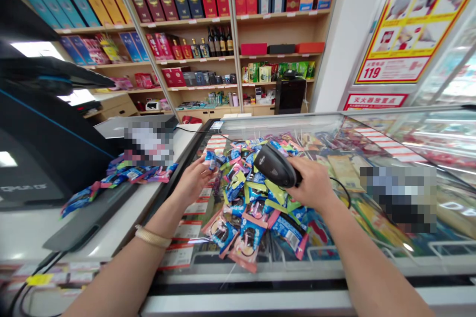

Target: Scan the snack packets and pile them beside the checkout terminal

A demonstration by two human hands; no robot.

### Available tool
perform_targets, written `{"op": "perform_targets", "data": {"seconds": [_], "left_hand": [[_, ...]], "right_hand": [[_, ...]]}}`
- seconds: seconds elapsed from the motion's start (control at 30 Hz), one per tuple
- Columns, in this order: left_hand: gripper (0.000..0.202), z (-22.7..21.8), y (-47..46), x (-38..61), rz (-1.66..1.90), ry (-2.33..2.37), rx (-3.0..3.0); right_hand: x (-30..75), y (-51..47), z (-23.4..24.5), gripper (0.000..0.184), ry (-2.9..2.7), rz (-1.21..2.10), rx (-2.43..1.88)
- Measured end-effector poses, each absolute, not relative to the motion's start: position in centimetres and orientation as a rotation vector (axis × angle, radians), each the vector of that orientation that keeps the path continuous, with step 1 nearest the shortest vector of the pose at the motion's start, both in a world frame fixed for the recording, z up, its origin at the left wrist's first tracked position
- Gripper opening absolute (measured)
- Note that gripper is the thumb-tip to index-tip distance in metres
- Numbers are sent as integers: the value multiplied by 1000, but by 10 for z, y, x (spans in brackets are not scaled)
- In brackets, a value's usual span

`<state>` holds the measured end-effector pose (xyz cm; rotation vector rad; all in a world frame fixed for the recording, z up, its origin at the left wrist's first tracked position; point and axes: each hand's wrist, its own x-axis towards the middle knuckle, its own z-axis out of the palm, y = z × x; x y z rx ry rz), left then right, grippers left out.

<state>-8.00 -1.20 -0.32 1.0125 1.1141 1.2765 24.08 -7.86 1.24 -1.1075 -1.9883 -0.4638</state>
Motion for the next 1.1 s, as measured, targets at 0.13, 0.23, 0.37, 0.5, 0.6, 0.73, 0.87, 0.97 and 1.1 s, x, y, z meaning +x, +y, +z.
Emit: {"op": "perform_targets", "data": {"seconds": [0.13,0.23,0.37,0.5,0.6,0.73,0.87,0.97,1.1], "left_hand": [[28,11,-21,-75,1164,814,792],[31,16,-26,-70,1140,760,809],[25,15,-30,-65,1115,731,842],[18,10,-34,-61,1115,705,930],[34,8,-38,-57,1139,712,1028],[40,4,-41,-54,1136,737,1107],[43,1,-40,-53,1143,737,1131],[42,0,-39,-54,1149,732,1122],[41,1,-39,-54,1143,723,1116]], "right_hand": [[236,-84,19,25,-2032,-424,-1014],[230,-88,24,25,-2064,-391,-951],[224,-93,28,25,-2107,-333,-923],[220,-95,28,24,-2148,-267,-926],[217,-96,29,24,-2172,-247,-932],[214,-98,31,22,-2195,-225,-946],[213,-98,32,18,-2214,-207,-963],[213,-99,34,18,-2229,-201,-961],[212,-99,35,16,-2232,-205,-957]]}}
